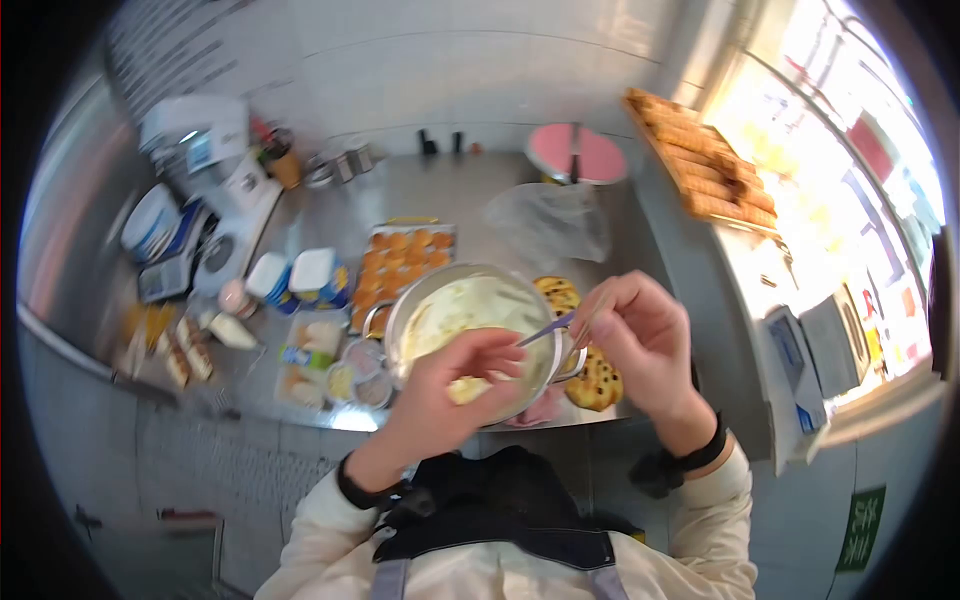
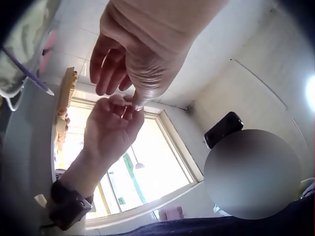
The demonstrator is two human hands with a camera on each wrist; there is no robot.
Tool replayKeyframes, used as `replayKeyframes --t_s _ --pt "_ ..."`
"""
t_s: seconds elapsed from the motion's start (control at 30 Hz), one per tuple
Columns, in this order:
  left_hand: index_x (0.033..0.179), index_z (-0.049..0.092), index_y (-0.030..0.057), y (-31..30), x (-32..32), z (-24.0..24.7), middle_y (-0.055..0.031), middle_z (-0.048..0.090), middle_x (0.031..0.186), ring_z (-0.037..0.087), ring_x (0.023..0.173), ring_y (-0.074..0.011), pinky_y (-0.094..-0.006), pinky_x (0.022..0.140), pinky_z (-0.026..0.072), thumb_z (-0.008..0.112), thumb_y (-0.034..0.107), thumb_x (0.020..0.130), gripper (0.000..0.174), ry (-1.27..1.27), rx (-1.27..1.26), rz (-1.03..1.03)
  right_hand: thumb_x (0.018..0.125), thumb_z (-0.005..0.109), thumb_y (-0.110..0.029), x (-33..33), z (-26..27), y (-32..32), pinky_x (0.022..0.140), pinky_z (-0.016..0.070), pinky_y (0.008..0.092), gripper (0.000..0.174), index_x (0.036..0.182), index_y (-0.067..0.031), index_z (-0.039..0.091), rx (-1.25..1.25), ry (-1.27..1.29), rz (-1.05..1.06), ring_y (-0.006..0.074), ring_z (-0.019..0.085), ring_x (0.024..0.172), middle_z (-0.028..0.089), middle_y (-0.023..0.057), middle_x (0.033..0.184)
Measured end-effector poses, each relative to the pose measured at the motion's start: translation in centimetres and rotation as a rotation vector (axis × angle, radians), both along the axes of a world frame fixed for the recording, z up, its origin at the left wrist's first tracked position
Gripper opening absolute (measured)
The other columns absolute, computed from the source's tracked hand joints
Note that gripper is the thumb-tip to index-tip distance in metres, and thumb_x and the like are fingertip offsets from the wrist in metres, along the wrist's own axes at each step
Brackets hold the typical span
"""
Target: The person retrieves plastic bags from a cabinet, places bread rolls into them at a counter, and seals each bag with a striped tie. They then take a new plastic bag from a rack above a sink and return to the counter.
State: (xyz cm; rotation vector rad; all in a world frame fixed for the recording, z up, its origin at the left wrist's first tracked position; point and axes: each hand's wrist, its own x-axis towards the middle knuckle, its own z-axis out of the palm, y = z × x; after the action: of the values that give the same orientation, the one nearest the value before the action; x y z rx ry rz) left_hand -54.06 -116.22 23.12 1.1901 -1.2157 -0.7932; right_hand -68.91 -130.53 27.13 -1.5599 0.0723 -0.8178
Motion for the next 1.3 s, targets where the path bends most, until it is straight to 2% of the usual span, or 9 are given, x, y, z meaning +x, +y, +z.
replayKeyframes --t_s 0.3,0.5,0.7,0.8,0.9,0.97,1.03,1.17,1.3 --pt "0.08 0.058 -0.0011 2.8 -2.7 -2.1 -0.008 0.063 0.076 0.062 0.073 -0.0133 -0.0235 0.065 0.0504 0.063 0.002 0.08 0.006 0.059 0.209 0.359 0.078 0.06 -0.002 2.8 -7.3 3.8 0.06 0.0385 0.0238 0.007 0.081 -0.0039 0.055 -0.25 0.018 -0.122 0.0092 0.047 0.068 0.057 0.0022 0.078" --pt "0.087 0.055 -0.0006 6.4 -4.4 -4.3 -0.0074 0.063 0.084 0.062 0.073 -0.0114 -0.0222 0.06 0.0496 0.056 0.004 0.085 0.005 0.305 0.108 0.52 0.085 0.054 -0.002 3.5 -10.8 7.3 0.068 0.0422 0.0221 0.003 0.086 -0.0018 0.052 0.426 0.012 0.297 0.0088 0.051 0.075 0.054 0.0044 0.085" --pt "0.09 0.053 0.0002 13.2 -3.6 -4.7 -0.005 0.06 0.077 0.057 0.062 -0.0091 -0.0227 0.056 0.0476 0.054 0.009 0.087 0.009 0.331 0.13 0.674 0.085 0.054 -0.001 5.9 -11.3 13.5 0.066 0.0442 0.0222 0.004 0.088 -0.0007 0.051 0.418 0.04 0.439 0.0084 0.052 0.072 0.055 0.005 0.086" --pt "0.094 0.052 0.0009 17.7 -2.6 -6.4 -0.006 0.06 0.072 0.056 0.058 -0.009 -0.0229 0.052 0.0439 0.051 0.007 0.087 0.009 -0.225 0.196 0.806 0.076 0.061 0.0 8.2 -12.0 17.0 0.063 0.0447 0.0228 0.01 0.083 -0.0015 0.053 -0.035 0.177 0.335 0.0087 0.054 0.067 0.057 0.0042 0.073" --pt "0.094 0.051 0.0008 23.9 -1.0 -8.2 -0.0071 0.061 0.072 0.058 0.058 -0.0111 -0.0244 0.052 0.0442 0.05 0.007 0.088 0.009 -0.391 0.251 0.914 0.076 0.062 -0.001 11.0 -12.3 22.5 0.062 0.0445 0.0231 0.012 0.083 -0.0014 0.054 -0.156 0.228 0.464 0.0094 0.054 0.065 0.056 0.005 0.071" --pt "0.093 0.051 0.0013 28.1 0.0 -9.4 -0.008 0.061 0.072 0.059 0.058 -0.0122 -0.0243 0.052 0.0451 0.049 0.007 0.088 0.007 -0.337 0.257 0.978 0.078 0.061 -0.002 13.1 -14.0 26.6 0.062 0.0455 0.0238 0.01 0.084 -0.0008 0.053 -0.144 0.244 0.53 0.0096 0.055 0.065 0.057 0.0046 0.071" --pt "0.092 0.053 0.0069 31.9 1.1 -10.4 -0.0084 0.059 0.065 0.059 0.054 -0.0152 -0.0269 0.05 0.0446 0.052 0.011 0.087 0.007 -0.159 0.235 1.094 0.082 0.059 -0.004 15.2 -15.0 30.9 0.064 0.0467 0.0247 0.008 0.085 -0.0007 0.053 0.111 0.256 0.714 0.0096 0.056 0.067 0.057 0.0039 0.073" --pt "0.088 0.051 0.0033 36.8 3.1 -11.8 -0.0064 0.061 0.071 0.057 0.054 -0.013 -0.0249 0.051 0.0436 0.049 0.012 0.089 0.009 0.056 0.113 1.237 0.085 0.055 -0.004 18.8 -16.9 36.9 0.069 0.0464 0.0248 0.007 0.089 -0.0017 0.049 0.298 0.282 0.881 0.0091 0.055 0.074 0.057 0.0026 0.08" --pt "0.085 0.049 0.0023 40.4 7.0 -13.2 -0.0041 0.057 0.075 0.053 0.064 -0.0093 -0.0218 0.058 0.0426 0.046 0.01 0.091 0.01 0.097 0.08 1.426 0.085 0.052 -0.002 22.3 -18.6 39.3 0.068 0.0449 0.0229 0.005 0.088 -0.0031 0.049 0.273 0.313 0.785 0.0079 0.054 0.075 0.055 0.0011 0.078"
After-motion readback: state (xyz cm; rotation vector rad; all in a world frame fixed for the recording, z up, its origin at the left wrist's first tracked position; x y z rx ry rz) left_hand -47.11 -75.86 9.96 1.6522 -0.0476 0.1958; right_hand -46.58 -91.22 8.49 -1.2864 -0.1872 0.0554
